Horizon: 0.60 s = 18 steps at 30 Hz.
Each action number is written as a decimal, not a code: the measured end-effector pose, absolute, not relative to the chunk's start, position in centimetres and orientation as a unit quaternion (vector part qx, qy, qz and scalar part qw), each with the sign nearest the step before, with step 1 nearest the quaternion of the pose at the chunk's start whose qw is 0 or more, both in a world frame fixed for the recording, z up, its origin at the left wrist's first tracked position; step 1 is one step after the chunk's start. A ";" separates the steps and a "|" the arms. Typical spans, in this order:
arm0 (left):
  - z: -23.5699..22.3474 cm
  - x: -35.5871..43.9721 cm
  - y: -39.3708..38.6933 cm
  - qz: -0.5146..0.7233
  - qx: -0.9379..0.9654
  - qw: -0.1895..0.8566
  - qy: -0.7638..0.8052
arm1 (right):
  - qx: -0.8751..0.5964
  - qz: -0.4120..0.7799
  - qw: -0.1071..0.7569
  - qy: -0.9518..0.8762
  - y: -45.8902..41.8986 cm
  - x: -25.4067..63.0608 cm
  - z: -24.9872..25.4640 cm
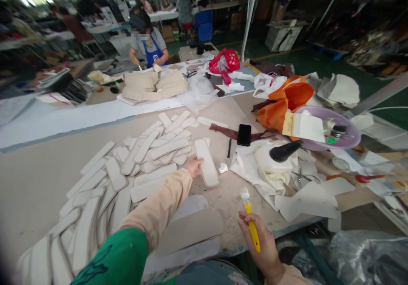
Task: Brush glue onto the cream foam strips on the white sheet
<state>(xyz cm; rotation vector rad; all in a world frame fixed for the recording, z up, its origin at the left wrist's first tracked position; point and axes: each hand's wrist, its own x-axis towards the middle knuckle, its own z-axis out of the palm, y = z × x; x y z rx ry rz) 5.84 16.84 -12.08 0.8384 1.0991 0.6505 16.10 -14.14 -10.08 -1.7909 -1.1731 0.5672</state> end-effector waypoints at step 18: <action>-10.1 -17.1 1.3 0.180 0.793 0.323 0.485 | -0.675 0.344 0.408 -0.509 -15.9 16.2 -10.1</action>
